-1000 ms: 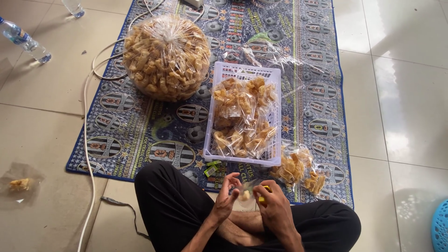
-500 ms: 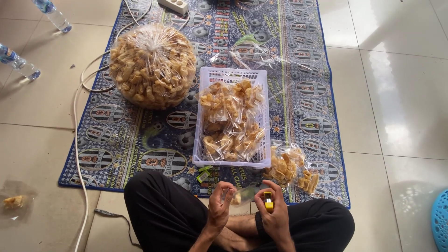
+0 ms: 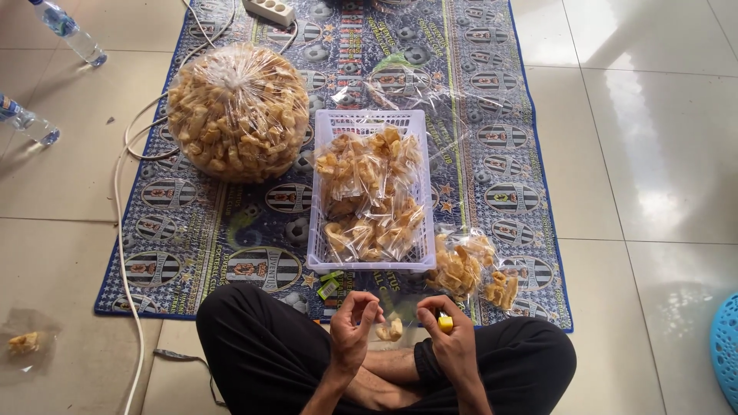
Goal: Sealing small plastic bags of snacks using a lighter while sitting on the floor
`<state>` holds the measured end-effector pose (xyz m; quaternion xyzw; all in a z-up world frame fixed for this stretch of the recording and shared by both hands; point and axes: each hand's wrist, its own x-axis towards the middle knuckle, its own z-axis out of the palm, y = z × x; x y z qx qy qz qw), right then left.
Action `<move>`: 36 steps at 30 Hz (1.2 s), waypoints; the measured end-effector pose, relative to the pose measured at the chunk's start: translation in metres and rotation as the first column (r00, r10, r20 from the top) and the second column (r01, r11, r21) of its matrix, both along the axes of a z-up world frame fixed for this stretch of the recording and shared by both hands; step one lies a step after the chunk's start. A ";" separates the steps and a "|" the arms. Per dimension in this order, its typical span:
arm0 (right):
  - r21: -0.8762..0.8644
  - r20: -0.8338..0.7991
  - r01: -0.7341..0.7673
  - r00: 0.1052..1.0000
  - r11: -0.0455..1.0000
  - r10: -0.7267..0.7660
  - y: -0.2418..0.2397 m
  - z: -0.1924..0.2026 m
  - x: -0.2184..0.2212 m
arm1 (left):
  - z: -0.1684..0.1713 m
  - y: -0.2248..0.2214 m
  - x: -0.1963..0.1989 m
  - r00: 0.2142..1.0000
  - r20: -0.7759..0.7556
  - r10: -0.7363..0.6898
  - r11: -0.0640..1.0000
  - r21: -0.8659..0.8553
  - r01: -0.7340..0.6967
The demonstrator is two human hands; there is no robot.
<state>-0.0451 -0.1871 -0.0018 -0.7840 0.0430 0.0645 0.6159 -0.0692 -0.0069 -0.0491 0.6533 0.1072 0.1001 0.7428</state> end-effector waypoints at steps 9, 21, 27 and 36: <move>0.060 0.025 -0.038 0.999 0.997 0.036 0.000 0.003 0.002 | 0.014 0.004 0.001 0.998 0.008 -0.061 0.995 0.079 0.061; 0.501 0.016 0.053 0.997 0.864 -0.071 -0.003 -0.018 -0.001 | 0.006 0.011 0.003 0.983 0.097 -0.158 0.952 -0.248 0.178; 0.471 -0.043 0.103 0.995 0.876 -0.093 -0.002 -0.011 -0.002 | 0.042 0.015 0.002 0.980 0.005 -0.196 0.976 -0.100 0.196; 0.429 0.015 0.069 0.996 0.901 -0.083 0.001 0.000 -0.004 | 0.046 0.013 0.005 0.990 0.021 -0.142 0.990 0.019 0.142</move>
